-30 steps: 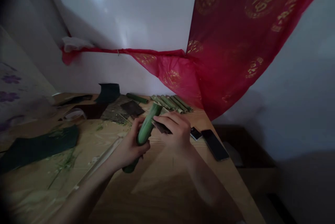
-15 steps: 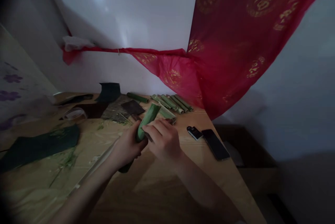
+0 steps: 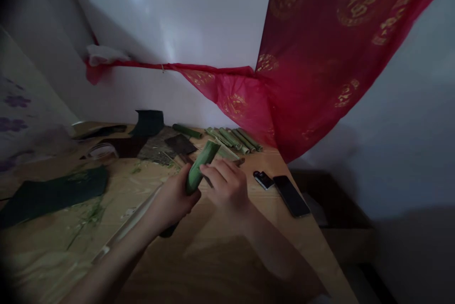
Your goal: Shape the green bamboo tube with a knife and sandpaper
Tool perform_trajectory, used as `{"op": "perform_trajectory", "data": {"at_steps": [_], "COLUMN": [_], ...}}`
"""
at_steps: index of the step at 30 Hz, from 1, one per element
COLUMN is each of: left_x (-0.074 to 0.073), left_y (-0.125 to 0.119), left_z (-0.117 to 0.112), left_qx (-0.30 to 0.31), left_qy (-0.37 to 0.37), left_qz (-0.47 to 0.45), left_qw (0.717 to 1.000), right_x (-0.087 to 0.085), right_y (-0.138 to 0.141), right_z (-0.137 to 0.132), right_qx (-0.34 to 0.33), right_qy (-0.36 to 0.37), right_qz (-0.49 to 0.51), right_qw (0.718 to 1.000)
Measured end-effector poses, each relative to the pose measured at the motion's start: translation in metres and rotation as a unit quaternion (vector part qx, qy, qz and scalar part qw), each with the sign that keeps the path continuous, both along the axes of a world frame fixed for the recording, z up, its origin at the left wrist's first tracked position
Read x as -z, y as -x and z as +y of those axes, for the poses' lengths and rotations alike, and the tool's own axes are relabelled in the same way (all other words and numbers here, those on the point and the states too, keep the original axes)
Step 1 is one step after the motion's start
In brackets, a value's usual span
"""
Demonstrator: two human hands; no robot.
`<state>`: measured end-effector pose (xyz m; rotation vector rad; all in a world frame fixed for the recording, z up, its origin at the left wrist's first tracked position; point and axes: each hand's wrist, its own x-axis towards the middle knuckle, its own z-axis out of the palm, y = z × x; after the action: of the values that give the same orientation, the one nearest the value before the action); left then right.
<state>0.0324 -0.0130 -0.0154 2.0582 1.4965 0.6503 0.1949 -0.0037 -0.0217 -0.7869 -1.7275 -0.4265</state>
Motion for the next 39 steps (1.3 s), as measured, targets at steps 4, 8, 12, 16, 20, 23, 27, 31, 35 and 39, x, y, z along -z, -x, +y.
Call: {"op": "perform_trajectory", "data": {"at_steps": [4,8,12,16,20,23,27,31,35,39], "left_x": [0.002,0.006,0.008,0.011,0.013,0.013,0.010,0.006,0.005,0.007], "left_y": [0.000,-0.002,-0.001,-0.002,-0.003,-0.001,0.002,-0.001,-0.003,-0.004], "left_z": [0.000,-0.001,0.003,0.005,0.007,0.010,0.011,0.006,0.001,0.000], "left_qx": [-0.018,-0.003,-0.010,-0.012,-0.006,-0.012,-0.015,-0.017,-0.012,0.022], "left_qy": [-0.039,-0.037,-0.038,-0.038,-0.043,-0.040,-0.035,-0.035,-0.037,-0.036], "left_qz": [0.087,0.115,0.121,0.139,0.137,0.137,0.119,0.108,0.100,0.051], "left_qw": [0.995,0.993,0.992,0.989,0.990,0.990,0.992,0.993,0.994,0.998], "right_x": [-0.002,-0.006,0.006,0.017,0.017,0.019,0.024,0.020,0.012,0.013], "right_y": [-0.007,-0.014,-0.007,-0.013,-0.021,-0.012,0.002,-0.005,-0.016,-0.015], "right_z": [0.008,0.008,0.008,0.024,0.031,0.025,0.018,0.020,0.026,0.030], "right_qx": [0.025,0.035,-0.002,0.011,0.050,0.017,-0.011,0.030,0.058,0.089], "right_qy": [0.013,0.040,0.039,0.057,0.077,0.089,0.099,0.109,0.120,0.102], "right_qz": [0.047,0.081,0.019,0.055,0.079,0.037,-0.006,0.054,0.104,0.197], "right_qw": [0.998,0.995,0.999,0.997,0.993,0.995,0.995,0.992,0.986,0.971]}}
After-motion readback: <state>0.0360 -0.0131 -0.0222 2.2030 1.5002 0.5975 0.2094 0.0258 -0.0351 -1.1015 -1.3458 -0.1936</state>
